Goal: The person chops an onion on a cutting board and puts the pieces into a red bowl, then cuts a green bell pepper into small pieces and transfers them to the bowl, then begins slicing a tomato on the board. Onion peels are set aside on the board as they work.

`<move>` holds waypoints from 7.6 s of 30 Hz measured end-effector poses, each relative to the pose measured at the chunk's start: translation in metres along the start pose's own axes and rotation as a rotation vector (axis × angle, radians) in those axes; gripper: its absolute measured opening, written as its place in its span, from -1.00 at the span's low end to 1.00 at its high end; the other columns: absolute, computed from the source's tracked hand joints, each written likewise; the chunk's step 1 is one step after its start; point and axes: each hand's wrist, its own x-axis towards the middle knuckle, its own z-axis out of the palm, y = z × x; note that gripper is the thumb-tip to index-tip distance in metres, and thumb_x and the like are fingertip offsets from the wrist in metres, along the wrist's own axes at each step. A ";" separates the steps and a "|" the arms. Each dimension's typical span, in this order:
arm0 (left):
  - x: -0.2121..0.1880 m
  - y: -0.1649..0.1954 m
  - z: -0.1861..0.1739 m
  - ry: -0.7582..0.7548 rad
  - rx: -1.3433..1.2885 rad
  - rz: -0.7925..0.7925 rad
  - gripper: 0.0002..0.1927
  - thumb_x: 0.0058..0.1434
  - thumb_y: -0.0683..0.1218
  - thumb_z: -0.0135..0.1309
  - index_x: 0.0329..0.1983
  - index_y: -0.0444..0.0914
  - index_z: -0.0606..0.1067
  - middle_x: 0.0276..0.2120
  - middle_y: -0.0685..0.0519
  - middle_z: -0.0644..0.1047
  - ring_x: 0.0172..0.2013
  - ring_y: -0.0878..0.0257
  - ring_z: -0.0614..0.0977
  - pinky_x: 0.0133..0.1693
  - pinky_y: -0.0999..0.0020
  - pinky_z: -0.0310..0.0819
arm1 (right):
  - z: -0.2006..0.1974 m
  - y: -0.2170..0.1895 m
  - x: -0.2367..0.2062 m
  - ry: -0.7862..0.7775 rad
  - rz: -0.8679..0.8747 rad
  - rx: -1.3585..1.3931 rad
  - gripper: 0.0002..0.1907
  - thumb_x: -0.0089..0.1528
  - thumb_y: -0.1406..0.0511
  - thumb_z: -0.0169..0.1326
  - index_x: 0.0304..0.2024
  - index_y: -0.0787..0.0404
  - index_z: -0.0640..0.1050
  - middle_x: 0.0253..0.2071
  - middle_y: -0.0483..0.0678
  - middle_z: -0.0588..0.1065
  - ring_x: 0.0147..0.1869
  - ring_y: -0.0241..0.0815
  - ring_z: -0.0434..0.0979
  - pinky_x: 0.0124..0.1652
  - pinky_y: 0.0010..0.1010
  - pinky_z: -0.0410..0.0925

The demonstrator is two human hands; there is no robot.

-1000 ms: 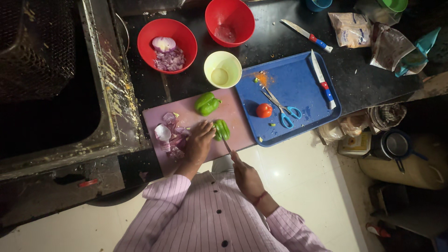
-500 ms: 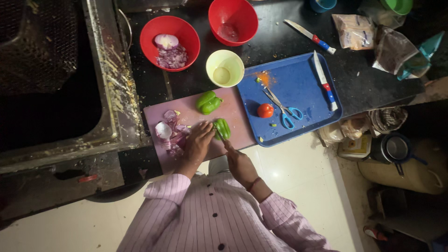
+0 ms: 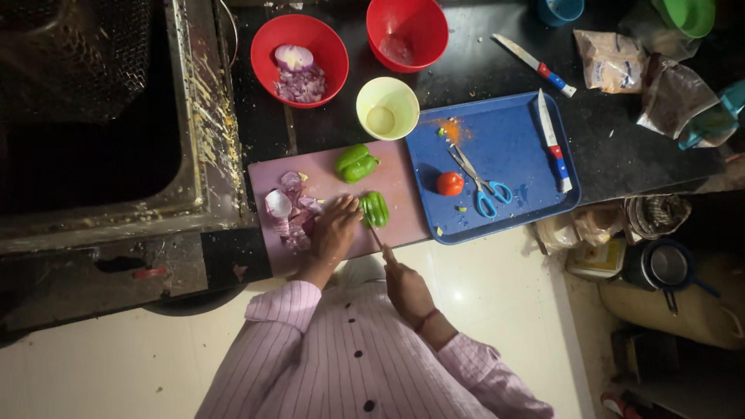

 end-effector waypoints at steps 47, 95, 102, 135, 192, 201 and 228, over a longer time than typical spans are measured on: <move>0.087 -0.029 0.008 -0.697 -0.096 0.479 -0.29 -0.17 -0.11 0.38 0.15 -0.17 0.48 0.21 -0.03 0.44 0.29 -0.17 0.32 0.22 -0.01 0.26 | -0.041 0.018 -0.021 0.089 0.299 0.335 -0.49 0.33 0.34 0.03 0.37 0.11 0.42 -0.25 0.20 0.62 -0.28 -0.01 0.67 -0.18 -0.27 0.49; 0.006 0.006 0.020 -0.288 0.147 0.174 -0.53 0.31 -0.02 0.09 0.20 -0.39 0.46 0.20 -0.14 0.50 0.31 -0.15 0.42 0.31 0.01 0.28 | -0.014 -0.014 0.007 0.241 0.113 0.392 -0.39 0.27 0.47 -0.04 0.40 0.21 0.31 -0.01 0.26 0.58 0.00 0.22 0.63 -0.04 -0.20 0.46; 0.001 0.000 0.018 -0.292 0.175 0.248 -0.54 0.35 -0.09 -0.02 0.22 -0.47 0.43 0.23 -0.24 0.46 0.31 -0.15 0.41 0.35 0.00 0.24 | -0.008 -0.032 0.007 0.333 0.068 0.319 -0.50 0.36 0.43 -0.04 0.37 0.24 0.34 -0.07 0.27 0.58 -0.09 0.26 0.62 -0.13 -0.12 0.47; -0.009 -0.006 0.014 -0.289 0.204 0.234 -0.57 0.30 -0.15 -0.01 0.20 -0.44 0.46 0.23 -0.20 0.47 0.31 -0.11 0.44 0.35 0.02 0.30 | 0.024 -0.024 0.021 0.253 0.109 0.044 -0.32 0.19 0.49 -0.08 0.40 0.24 0.28 -0.28 0.24 0.55 -0.28 0.23 0.59 -0.25 -0.04 0.46; -0.015 -0.012 0.011 -0.193 0.088 0.206 -0.68 0.33 -0.20 -0.01 0.08 -0.48 0.50 0.17 -0.26 0.51 0.26 -0.16 0.48 0.29 -0.03 0.35 | -0.015 -0.056 0.000 0.169 0.126 0.139 -0.44 0.33 0.39 -0.02 0.40 0.17 0.31 -0.35 0.14 0.54 -0.34 0.18 0.57 -0.30 -0.06 0.40; -0.022 -0.015 0.012 -0.240 0.128 0.216 -0.61 0.29 -0.19 -0.03 0.14 -0.48 0.49 0.21 -0.25 0.50 0.29 -0.14 0.47 0.33 0.00 0.31 | 0.012 -0.037 0.025 0.082 0.139 -0.021 -0.25 0.14 0.49 -0.02 0.43 0.29 0.23 -0.34 0.22 0.53 -0.33 0.24 0.58 -0.30 -0.02 0.43; -0.024 -0.014 0.001 -0.244 0.048 0.122 -0.58 0.34 -0.17 -0.04 0.20 -0.49 0.44 0.26 -0.25 0.41 0.33 -0.20 0.38 0.35 -0.08 0.22 | -0.005 -0.045 0.014 0.131 0.136 0.039 -0.47 0.32 0.40 -0.08 0.38 0.22 0.31 -0.34 0.16 0.56 -0.34 0.18 0.60 -0.34 -0.04 0.42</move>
